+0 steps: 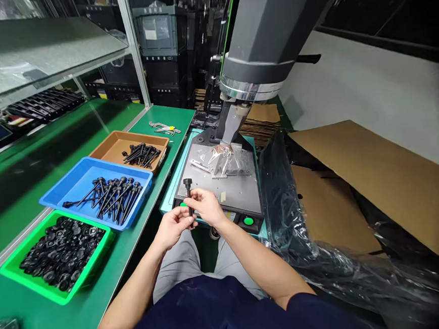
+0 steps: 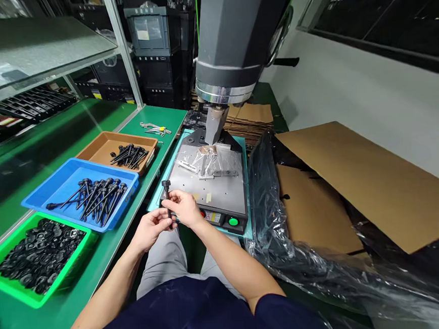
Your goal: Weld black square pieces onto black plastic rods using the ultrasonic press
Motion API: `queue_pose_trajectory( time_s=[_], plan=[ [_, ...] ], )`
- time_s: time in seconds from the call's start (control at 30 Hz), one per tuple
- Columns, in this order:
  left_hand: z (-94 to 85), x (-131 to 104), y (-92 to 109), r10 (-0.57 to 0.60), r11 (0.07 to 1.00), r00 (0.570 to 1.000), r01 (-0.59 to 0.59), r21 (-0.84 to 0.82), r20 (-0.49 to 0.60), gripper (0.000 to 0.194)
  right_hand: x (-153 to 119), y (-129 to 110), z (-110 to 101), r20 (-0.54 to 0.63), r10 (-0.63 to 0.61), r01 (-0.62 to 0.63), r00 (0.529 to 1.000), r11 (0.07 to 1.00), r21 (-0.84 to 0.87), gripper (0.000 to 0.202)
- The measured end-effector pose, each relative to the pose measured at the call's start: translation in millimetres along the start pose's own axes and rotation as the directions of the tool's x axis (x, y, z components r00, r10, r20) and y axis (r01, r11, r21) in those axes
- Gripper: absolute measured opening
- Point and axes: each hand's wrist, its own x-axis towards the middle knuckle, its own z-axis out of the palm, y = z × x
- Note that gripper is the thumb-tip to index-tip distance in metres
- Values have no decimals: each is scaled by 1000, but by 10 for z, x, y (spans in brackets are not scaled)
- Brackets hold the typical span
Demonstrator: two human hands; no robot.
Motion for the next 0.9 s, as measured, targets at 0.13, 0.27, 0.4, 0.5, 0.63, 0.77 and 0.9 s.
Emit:
queue_pose_trajectory(
  time_s=[0.13, 0.27, 0.4, 0.5, 0.63, 0.77, 0.9],
  plan=[
    [5, -48, -3, 26, 999, 1000, -26, 20, 0, 34, 9, 3, 74, -13, -9, 8, 1000, 998, -70, 29],
    [-172, -136, 31, 107, 973, 994, -101, 206, -19, 29, -3, -22, 147, 29, 23, -22, 999, 999, -47, 34],
    [-803, -263, 294, 234, 777, 933, -11, 629, -273, 33, -77, -47, 85, 54, 81, -81, 995, 997, -2, 48],
    [-1398, -365, 622, 332, 476, 803, 311, 823, -495, 33, -150, -20, -32, 95, 141, -139, 985, 990, -30, 55],
    [-1900, -347, 946, 283, 106, 744, 603, 791, -605, 31, -265, 31, -161, 132, 179, -165, 975, 980, -112, 59],
    [-2016, -216, 984, 176, -77, 748, 658, 749, -640, 29, -341, 79, -278, 154, 184, -159, 971, 974, -159, 56],
    [-1984, -168, 951, 170, -98, 754, 653, 751, -634, 30, -431, 80, -411, 144, 192, -162, 971, 966, -201, 54]
  ],
)
